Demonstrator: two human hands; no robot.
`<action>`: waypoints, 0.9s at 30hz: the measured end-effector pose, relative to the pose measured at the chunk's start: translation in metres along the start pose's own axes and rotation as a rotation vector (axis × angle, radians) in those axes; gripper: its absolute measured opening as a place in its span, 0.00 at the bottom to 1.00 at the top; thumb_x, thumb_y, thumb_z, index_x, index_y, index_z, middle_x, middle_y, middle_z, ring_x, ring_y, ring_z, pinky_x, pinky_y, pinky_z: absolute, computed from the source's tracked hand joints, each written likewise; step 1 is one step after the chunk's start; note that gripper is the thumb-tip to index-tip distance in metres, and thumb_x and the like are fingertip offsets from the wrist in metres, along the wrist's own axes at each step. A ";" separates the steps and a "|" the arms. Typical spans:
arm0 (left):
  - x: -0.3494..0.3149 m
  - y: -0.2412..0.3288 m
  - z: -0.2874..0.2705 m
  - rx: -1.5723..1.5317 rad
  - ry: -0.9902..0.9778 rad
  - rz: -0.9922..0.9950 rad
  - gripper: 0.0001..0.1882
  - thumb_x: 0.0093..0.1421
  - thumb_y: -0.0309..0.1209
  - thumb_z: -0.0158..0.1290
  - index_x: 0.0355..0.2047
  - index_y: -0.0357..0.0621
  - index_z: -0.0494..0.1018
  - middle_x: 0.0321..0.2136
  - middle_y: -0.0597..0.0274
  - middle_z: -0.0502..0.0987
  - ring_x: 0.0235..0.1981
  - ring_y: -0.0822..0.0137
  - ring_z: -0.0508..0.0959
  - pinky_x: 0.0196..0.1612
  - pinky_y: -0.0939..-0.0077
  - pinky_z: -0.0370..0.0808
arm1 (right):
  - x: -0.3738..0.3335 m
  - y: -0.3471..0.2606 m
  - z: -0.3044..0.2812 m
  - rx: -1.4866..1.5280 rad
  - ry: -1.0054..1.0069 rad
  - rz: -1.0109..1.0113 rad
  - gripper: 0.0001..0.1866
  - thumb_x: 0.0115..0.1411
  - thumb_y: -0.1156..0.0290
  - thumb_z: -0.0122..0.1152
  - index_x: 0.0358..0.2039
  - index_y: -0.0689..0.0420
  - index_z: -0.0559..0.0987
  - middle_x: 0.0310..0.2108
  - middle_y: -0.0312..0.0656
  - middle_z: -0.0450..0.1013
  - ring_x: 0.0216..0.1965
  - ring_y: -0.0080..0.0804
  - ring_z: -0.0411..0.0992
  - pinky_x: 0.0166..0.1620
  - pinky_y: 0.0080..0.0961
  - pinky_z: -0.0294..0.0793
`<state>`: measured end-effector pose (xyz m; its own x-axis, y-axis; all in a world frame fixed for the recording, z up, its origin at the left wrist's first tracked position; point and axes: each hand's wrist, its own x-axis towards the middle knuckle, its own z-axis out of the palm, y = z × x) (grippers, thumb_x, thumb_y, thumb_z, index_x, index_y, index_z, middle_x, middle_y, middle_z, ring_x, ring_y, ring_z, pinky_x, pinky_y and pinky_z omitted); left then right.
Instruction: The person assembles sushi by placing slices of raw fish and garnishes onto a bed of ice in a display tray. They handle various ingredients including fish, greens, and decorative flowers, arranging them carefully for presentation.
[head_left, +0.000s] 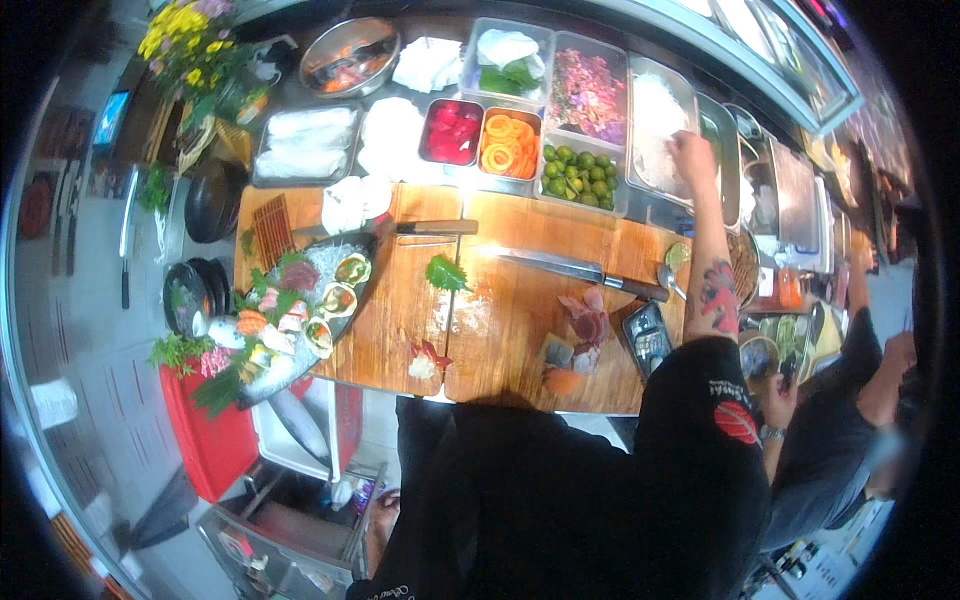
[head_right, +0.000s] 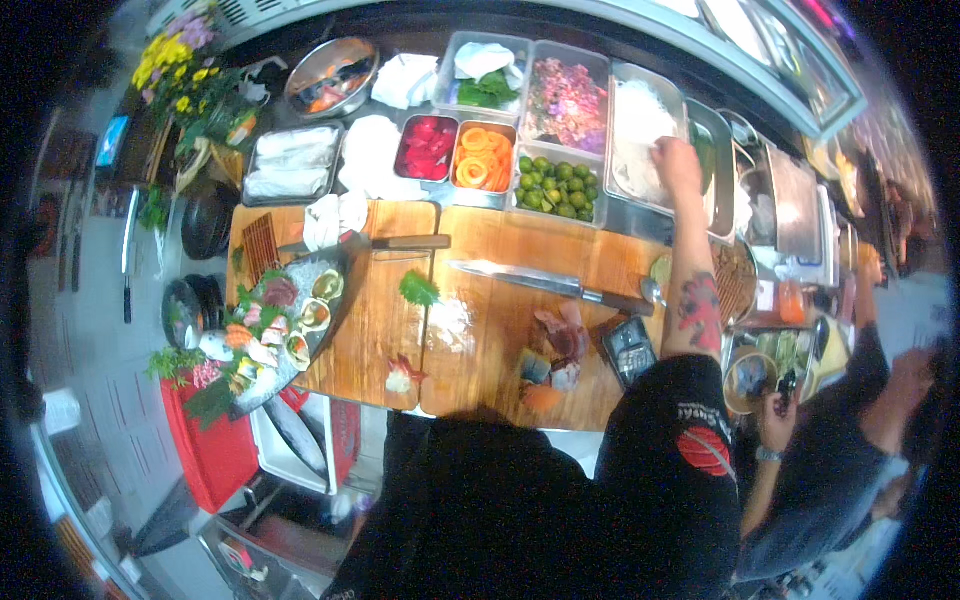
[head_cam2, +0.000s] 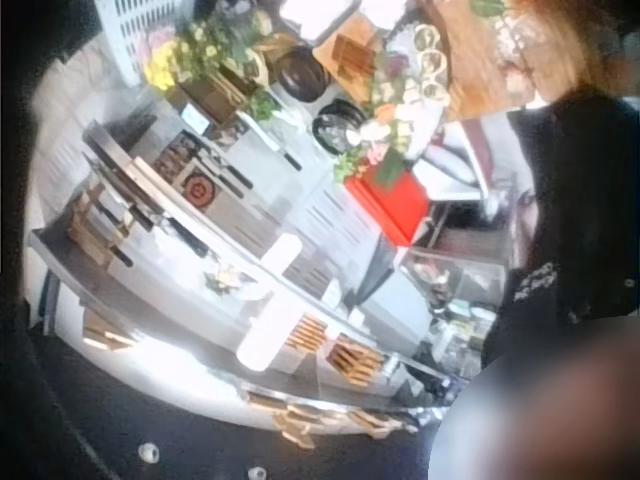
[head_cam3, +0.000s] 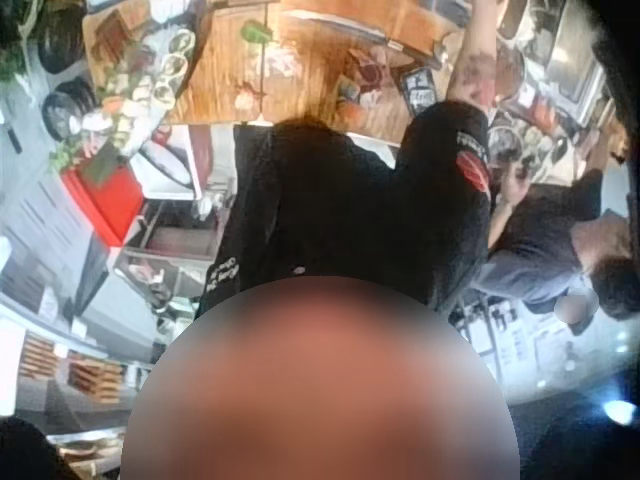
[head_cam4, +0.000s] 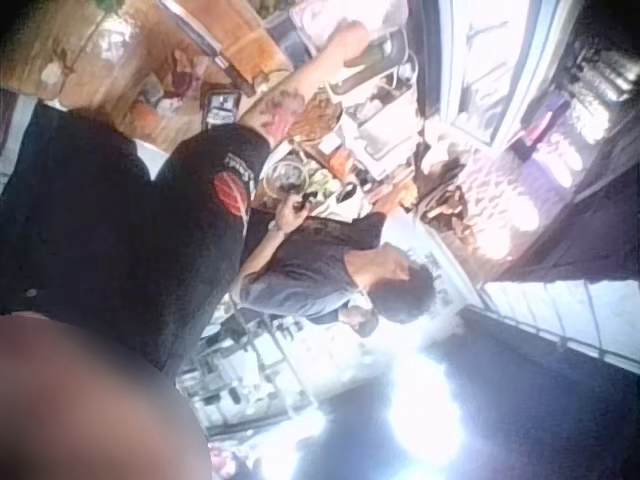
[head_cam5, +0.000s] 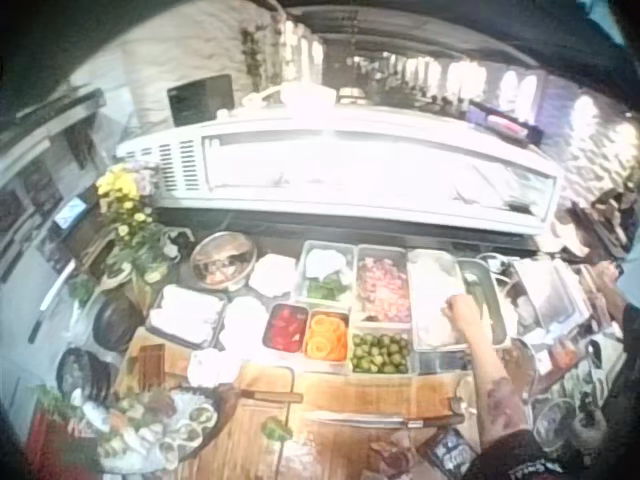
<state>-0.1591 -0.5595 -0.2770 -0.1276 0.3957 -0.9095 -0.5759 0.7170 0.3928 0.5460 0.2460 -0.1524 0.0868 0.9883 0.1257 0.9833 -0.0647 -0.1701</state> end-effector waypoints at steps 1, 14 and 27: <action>0.009 0.000 0.003 -0.458 -0.167 -0.078 0.20 0.58 0.13 0.52 0.50 0.39 0.78 0.39 0.58 0.83 0.38 0.73 0.81 0.39 0.75 0.78 | 0.000 0.012 -0.005 0.050 0.012 0.014 0.19 0.60 0.59 0.68 0.46 0.59 0.85 0.37 0.55 0.82 0.41 0.49 0.82 0.46 0.41 0.79; -0.102 0.290 0.073 0.858 0.263 0.938 0.14 0.61 0.31 0.63 0.45 0.40 0.78 0.39 0.56 0.82 0.43 0.60 0.81 0.48 0.66 0.77 | -0.174 -0.265 -0.147 0.872 -0.130 -0.312 0.16 0.70 0.72 0.62 0.56 0.64 0.81 0.47 0.43 0.81 0.49 0.27 0.77 0.54 0.25 0.75; -0.022 0.391 -0.019 0.783 0.638 1.426 0.24 0.55 0.27 0.66 0.53 0.47 0.75 0.50 0.55 0.76 0.51 0.53 0.75 0.56 0.58 0.71 | -0.453 -0.779 -0.001 0.479 -0.401 -1.170 0.20 0.53 0.71 0.74 0.47 0.55 0.83 0.39 0.45 0.78 0.43 0.45 0.76 0.49 0.38 0.72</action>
<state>-0.3970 -0.2989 -0.1065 -0.5240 0.7782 0.3461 0.7280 0.1983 0.6563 -0.2596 -0.1514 -0.0757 -0.9019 0.4045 0.1515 0.2847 0.8205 -0.4957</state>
